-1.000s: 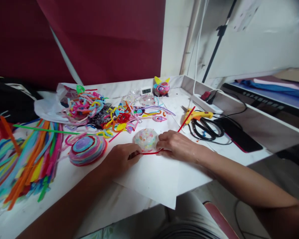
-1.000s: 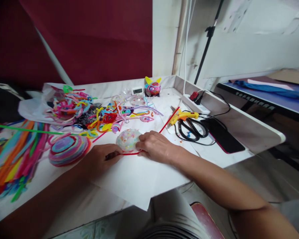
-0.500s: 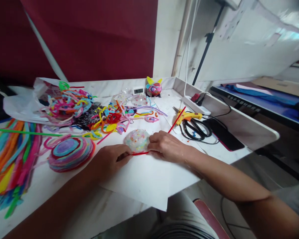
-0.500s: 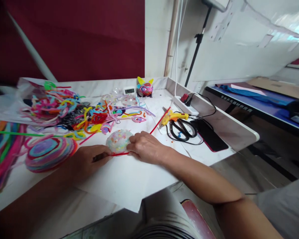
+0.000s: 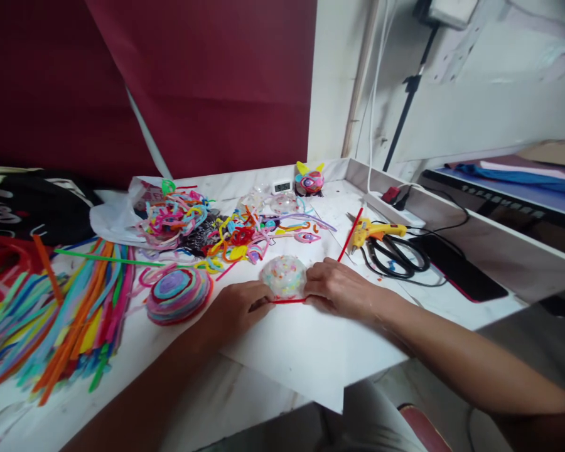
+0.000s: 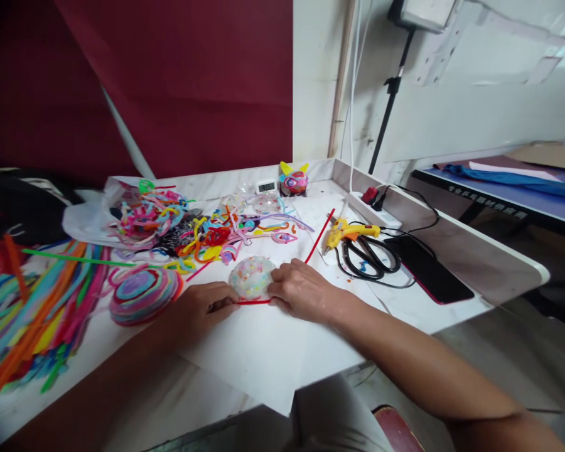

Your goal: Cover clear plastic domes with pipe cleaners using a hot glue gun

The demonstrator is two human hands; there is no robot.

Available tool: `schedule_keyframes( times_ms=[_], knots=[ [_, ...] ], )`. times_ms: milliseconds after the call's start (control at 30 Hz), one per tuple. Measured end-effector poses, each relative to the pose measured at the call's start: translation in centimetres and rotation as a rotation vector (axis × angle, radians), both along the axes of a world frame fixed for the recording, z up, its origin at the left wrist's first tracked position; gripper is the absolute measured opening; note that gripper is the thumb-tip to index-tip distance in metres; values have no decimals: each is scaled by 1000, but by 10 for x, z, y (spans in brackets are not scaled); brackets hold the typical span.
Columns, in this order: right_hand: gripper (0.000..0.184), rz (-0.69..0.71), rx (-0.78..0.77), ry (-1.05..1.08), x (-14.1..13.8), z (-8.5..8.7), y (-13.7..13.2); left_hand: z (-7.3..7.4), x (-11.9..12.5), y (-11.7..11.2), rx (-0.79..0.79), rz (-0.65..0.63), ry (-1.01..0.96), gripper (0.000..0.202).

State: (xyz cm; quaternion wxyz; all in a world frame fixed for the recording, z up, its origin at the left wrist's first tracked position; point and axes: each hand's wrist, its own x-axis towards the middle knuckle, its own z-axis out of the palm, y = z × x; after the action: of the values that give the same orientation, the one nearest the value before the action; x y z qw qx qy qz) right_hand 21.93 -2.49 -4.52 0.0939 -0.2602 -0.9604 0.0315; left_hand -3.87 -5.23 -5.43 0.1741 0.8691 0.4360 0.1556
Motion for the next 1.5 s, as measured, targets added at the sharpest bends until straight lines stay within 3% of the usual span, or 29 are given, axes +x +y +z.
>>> schedule_keyframes(
  times_ms=[667,933,1500],
  knots=[
    [21,-38,16,-16,-1,-1,2,5,-4,3,-48,-16,-65,17],
    [21,-55,26,-46,-2,6,-1,-1,-8,8,-104,40,-96,21],
    [25,-101,84,-32,-4,-2,2,4,1,6,-173,201,-138,20]
  ],
)
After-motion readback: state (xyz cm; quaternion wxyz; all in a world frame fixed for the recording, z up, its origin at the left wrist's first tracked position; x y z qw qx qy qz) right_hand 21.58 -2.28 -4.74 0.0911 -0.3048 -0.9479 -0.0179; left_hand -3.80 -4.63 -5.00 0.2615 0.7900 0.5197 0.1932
